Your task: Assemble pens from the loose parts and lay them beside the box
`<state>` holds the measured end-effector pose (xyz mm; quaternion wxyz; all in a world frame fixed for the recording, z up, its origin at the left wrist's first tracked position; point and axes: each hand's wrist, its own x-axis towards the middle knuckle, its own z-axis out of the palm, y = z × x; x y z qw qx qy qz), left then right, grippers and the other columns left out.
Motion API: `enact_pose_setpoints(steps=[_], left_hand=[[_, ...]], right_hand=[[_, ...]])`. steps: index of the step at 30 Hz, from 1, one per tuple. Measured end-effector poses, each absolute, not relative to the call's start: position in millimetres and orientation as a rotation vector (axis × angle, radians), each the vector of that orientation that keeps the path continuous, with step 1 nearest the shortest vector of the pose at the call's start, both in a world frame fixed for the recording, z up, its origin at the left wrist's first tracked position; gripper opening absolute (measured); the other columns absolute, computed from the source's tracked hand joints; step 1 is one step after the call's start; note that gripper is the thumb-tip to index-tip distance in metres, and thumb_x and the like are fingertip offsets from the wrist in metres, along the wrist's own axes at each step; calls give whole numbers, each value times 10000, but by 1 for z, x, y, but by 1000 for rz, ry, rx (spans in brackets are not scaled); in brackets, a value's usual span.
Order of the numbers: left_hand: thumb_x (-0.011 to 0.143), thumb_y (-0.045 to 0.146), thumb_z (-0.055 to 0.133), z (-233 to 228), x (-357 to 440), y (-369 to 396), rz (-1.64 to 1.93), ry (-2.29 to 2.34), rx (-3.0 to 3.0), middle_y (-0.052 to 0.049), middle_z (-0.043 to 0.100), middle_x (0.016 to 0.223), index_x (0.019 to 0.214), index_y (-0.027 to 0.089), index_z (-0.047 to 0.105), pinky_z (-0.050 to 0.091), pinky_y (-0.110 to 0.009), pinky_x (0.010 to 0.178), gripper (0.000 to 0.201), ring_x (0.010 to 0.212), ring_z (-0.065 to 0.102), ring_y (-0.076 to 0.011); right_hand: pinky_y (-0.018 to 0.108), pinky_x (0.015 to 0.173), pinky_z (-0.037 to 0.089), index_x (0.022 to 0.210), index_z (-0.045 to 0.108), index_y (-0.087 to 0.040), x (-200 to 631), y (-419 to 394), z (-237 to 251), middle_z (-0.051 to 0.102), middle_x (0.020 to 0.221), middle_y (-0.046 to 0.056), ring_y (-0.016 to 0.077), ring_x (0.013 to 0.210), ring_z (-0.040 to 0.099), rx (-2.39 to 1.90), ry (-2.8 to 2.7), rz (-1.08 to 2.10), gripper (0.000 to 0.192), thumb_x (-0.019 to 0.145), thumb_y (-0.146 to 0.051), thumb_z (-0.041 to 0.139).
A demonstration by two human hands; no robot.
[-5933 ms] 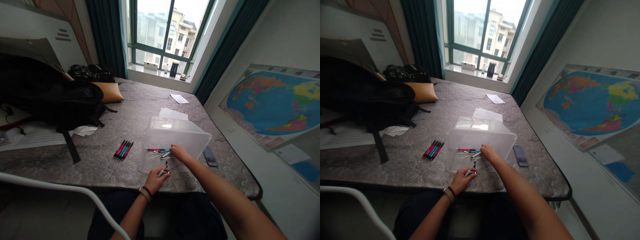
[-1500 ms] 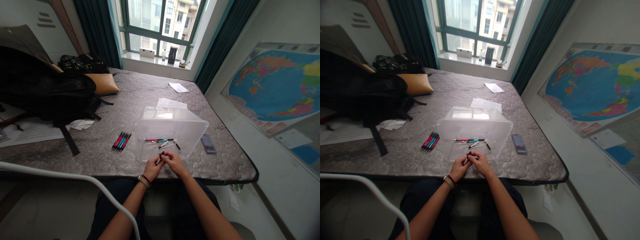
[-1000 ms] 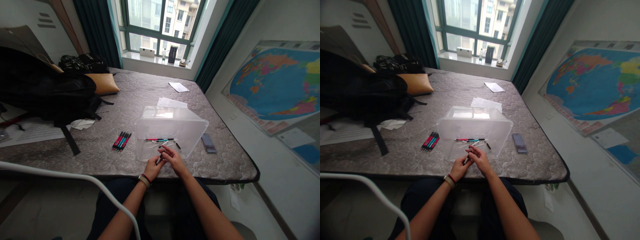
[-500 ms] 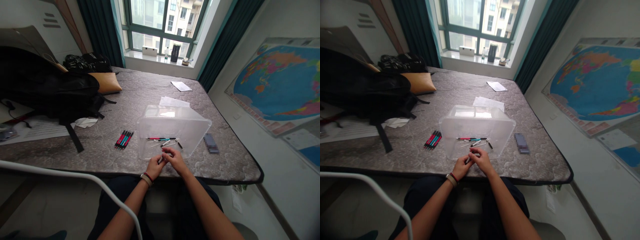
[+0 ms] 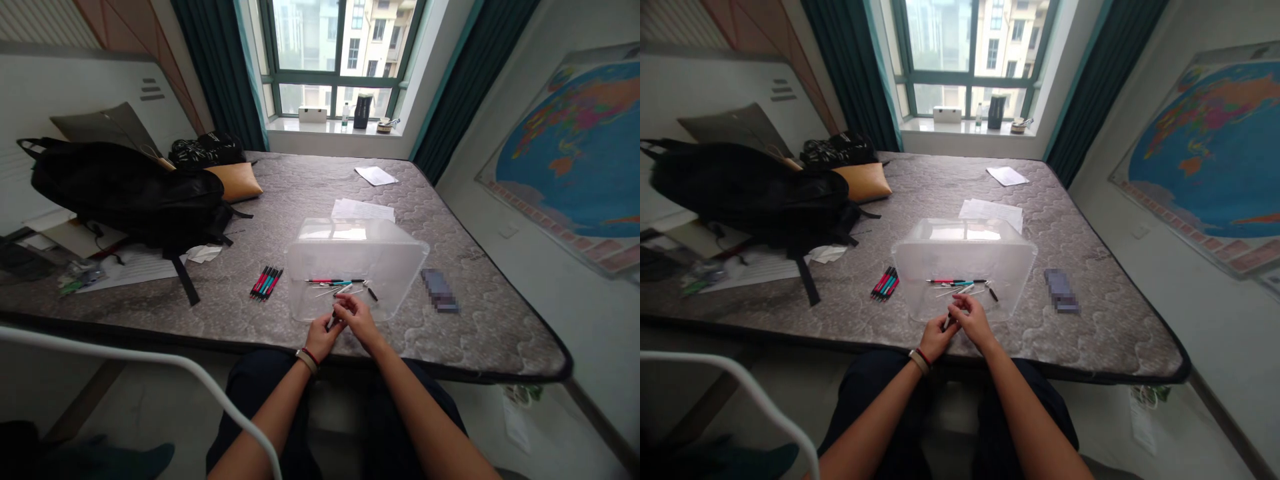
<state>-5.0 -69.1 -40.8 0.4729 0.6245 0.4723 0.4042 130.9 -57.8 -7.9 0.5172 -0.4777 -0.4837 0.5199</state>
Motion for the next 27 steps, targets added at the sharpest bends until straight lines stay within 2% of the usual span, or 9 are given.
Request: enact_pose_setpoints(steps=[2, 4, 9, 11, 15, 18, 23, 27], left_hand=[[793, 566, 607, -42, -4, -69, 1003, 1167, 1497, 22, 522, 647, 826, 134, 699, 344, -219, 592, 443, 610, 422, -110], [788, 571, 609, -43, -3, -69, 1006, 1175, 1491, 22, 519, 645, 824, 135, 698, 342, -219, 589, 447, 605, 414, -109], [797, 553, 614, -42, -2, -73, 999, 1200, 1554, 32, 469, 615, 771, 128, 686, 288, -218, 555, 433, 583, 360, -98], [810, 535, 609, -42, -2, -74, 1017, 1203, 1561, 32, 482, 634, 800, 129, 687, 289, -218, 566, 414, 596, 371, -99], [782, 542, 633, -45, -4, -73, 1050, 1237, 1503, 26, 519, 637, 781, 124, 681, 327, -221, 593, 421, 610, 414, -110], [782, 556, 620, -46, -7, -70, 1059, 1273, 1475, 9, 555, 634, 770, 121, 692, 371, -231, 615, 442, 621, 460, -128], [793, 530, 619, -44, -11, -70, 1103, 1278, 1449, -41, 677, 798, 953, 146, 735, 449, -263, 733, 432, 774, 584, -187], [791, 515, 638, -44, -10, -68, 1064, 1314, 1480, -27, 680, 790, 977, 146, 739, 442, -253, 702, 426, 731, 570, -165]], right_hand=[[309, 778, 505, 1118, 661, -201, 131, -60, -5, 683, 1098, 82, 186, 875, 624, -1078, -1194, 1328, 400, 807, -451, 664], [311, 771, 505, 1088, 675, -200, 131, -61, -5, 684, 1114, 85, 183, 857, 626, -1050, -1212, 1362, 366, 824, -451, 639], [288, 677, 501, 854, 641, -167, 134, -59, -11, 674, 801, 43, 180, 743, 615, -1166, -1155, 1180, 336, 686, -419, 785], [293, 682, 507, 906, 640, -168, 133, -58, -13, 671, 799, 38, 184, 748, 621, -1162, -1126, 1143, 379, 674, -428, 790], [332, 763, 527, 1111, 642, -173, 119, -59, -12, 707, 1016, 101, 218, 898, 652, -1064, -1069, 1241, 416, 818, -468, 625], [341, 763, 532, 1055, 672, -163, 106, -59, -11, 722, 959, 107, 226, 870, 665, -1108, -1042, 1191, 373, 830, -454, 606], [353, 729, 537, 938, 714, -150, 107, -52, -17, 715, 831, 91, 233, 764, 665, -1250, -1043, 1102, 370, 732, -457, 713], [392, 819, 521, 1009, 726, -152, 122, -47, -21, 731, 938, 108, 247, 844, 669, -1225, -1113, 1192, 391, 759, -449, 683]])
